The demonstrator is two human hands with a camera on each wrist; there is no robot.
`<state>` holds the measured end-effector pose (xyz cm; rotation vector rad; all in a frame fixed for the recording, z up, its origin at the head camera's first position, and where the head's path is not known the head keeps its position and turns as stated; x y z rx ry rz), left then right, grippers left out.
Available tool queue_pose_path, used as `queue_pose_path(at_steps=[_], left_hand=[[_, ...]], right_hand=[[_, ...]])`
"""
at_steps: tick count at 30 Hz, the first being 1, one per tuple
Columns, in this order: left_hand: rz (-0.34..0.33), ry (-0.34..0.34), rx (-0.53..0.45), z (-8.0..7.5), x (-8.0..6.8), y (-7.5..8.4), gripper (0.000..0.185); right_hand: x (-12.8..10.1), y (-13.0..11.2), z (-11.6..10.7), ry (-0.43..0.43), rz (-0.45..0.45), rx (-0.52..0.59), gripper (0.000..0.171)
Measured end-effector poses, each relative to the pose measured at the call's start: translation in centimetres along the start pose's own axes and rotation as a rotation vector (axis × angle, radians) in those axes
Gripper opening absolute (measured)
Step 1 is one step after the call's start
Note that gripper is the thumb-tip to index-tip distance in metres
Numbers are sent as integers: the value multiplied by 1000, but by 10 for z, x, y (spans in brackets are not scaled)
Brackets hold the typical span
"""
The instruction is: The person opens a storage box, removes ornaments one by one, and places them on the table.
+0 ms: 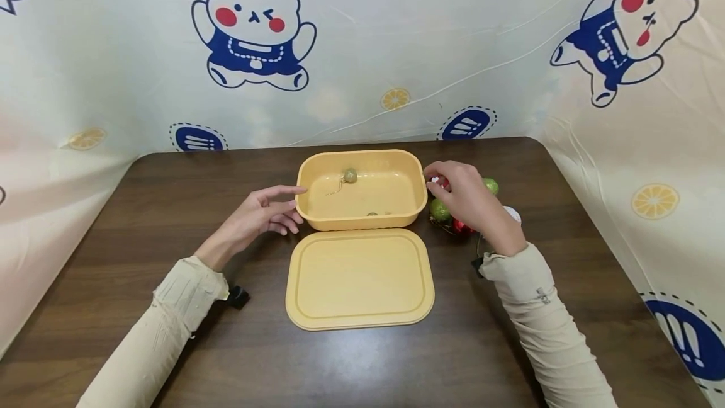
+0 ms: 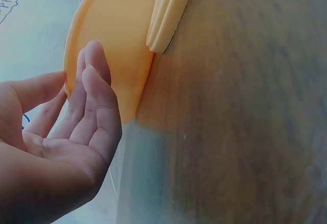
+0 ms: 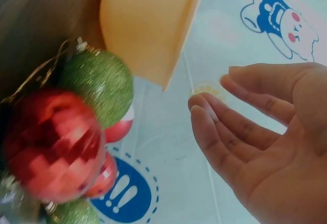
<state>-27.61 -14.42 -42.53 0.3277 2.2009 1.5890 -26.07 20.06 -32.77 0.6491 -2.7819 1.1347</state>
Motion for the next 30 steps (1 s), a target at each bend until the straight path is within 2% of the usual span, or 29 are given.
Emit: queue_pose_path(at_steps=[8, 18, 24, 30], left_hand=[[-5, 2, 5, -1, -1, -2, 45], [-7, 1, 3, 0, 0, -2, 45], [-4, 2, 2, 0, 1, -1, 44], [-1, -1, 0, 0, 0, 0, 46]], right_hand=[[19, -14, 25, -120, -55, 23, 24], [35, -21, 57, -262, -17, 64, 26], [38, -13, 82, -364, -2, 75, 26], [39, -11, 96, -376, 26, 51, 32]])
Point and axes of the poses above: each hand's wrist, its own x-axis towards the middle knuckle, its own z-axis out of the palm, y = z × x, the point moved 8 cm from there along x, towards the middle knuckle, and after that the axes turned 13 degrees about x, right-handed, at the moved point
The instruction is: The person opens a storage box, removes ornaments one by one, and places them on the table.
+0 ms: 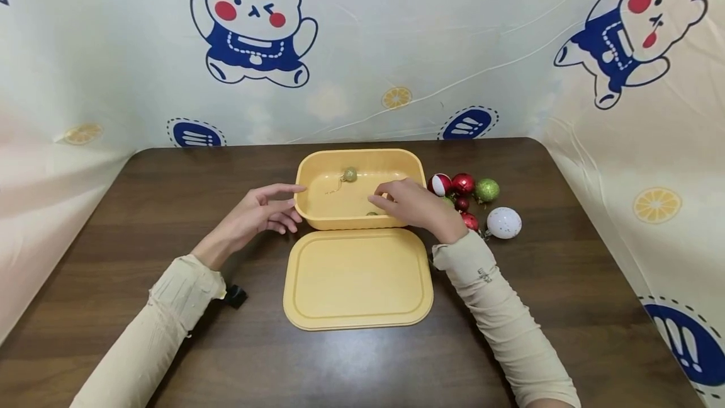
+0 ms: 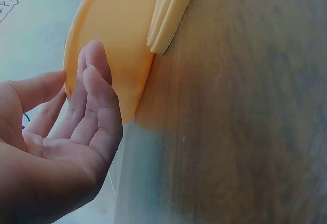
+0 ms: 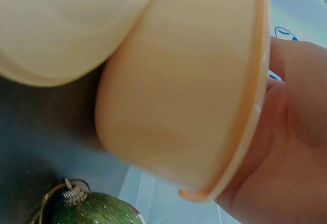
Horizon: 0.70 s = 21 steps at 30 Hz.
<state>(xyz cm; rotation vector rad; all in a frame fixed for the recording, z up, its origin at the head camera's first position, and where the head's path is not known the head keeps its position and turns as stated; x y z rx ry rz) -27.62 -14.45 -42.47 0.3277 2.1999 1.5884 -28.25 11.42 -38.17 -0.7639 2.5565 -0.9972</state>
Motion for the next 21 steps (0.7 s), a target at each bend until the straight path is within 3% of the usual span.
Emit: queue_pose_path(at_steps=[9, 21], left_hand=[[12, -2, -3, 0, 1, 0, 46], [8, -3, -14, 2, 1, 0, 46]], right_hand=[[5, -6, 11, 11, -59, -34, 43], [3, -2, 17, -6, -21, -33, 47]])
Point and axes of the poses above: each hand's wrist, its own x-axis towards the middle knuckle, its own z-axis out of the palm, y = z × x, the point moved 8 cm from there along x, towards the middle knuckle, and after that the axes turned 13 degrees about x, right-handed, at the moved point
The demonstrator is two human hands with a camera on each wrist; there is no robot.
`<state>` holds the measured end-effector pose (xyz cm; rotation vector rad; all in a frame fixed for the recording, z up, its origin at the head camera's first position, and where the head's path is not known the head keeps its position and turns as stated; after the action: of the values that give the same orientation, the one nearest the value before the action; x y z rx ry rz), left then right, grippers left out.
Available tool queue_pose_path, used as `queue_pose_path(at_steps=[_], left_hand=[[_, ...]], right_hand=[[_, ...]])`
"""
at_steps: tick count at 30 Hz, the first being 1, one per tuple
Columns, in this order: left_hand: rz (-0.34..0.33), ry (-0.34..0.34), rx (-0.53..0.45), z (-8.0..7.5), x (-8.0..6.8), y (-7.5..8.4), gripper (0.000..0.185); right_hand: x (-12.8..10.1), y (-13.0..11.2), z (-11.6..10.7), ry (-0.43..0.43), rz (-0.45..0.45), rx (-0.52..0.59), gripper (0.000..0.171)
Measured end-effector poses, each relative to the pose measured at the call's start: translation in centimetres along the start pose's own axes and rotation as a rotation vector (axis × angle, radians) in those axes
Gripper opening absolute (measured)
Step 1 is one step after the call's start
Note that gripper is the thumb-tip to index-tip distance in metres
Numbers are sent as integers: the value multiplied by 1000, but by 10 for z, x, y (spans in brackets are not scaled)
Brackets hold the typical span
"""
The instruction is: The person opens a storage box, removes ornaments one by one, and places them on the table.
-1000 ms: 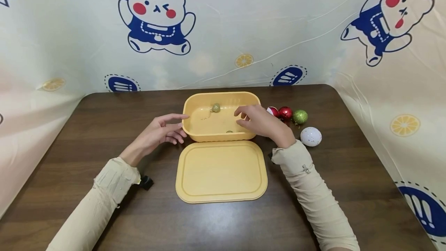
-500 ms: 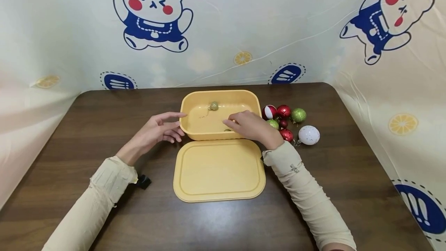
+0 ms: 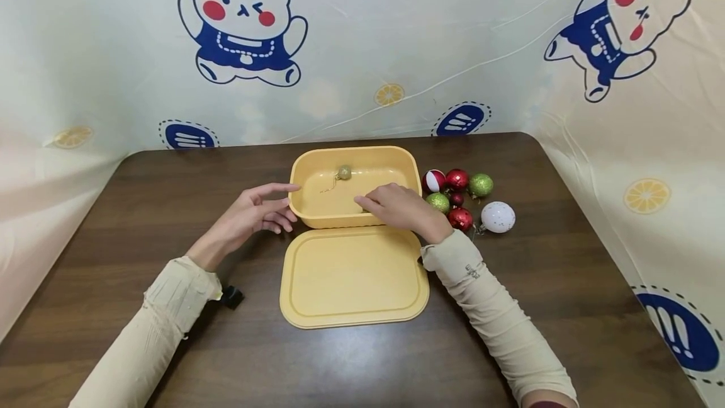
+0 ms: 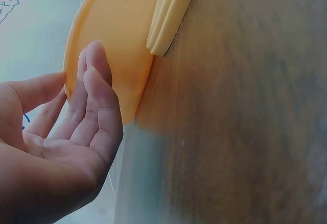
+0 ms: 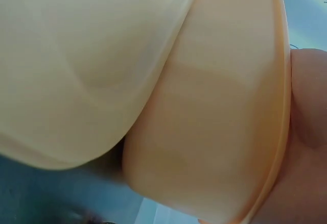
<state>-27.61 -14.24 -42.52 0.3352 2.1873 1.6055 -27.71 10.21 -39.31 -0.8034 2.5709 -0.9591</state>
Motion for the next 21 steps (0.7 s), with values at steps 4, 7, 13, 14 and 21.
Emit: queue_pose_path(at_steps=[4, 7, 13, 14, 21], left_hand=[[3, -2, -4, 0, 0, 0, 46], [2, -3, -9, 0, -1, 0, 45], [-5, 2, -8, 0, -1, 0, 45], [-6, 1, -8, 0, -1, 0, 46], [-14, -1, -16, 0, -1, -1, 46]], right_hand=[[0, 0, 0, 0, -16, 28, 40], [1, 0, 0, -1, -13, 73, 30], [2, 2, -1, -14, -34, 191, 12], [2, 2, -1, -21, -44, 211, 11], [-1, 1, -3, -95, -64, 355, 22]])
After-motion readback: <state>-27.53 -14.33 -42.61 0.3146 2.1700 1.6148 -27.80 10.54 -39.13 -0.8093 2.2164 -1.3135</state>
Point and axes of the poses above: each hand's wrist, its own x-axis towards the middle knuckle, its own z-axis out of the palm, y = z × x, the point moved 8 cm from there along x, towards the middle knuckle, and after that the axes turned 13 degrees about x, right-handed, at the moved point
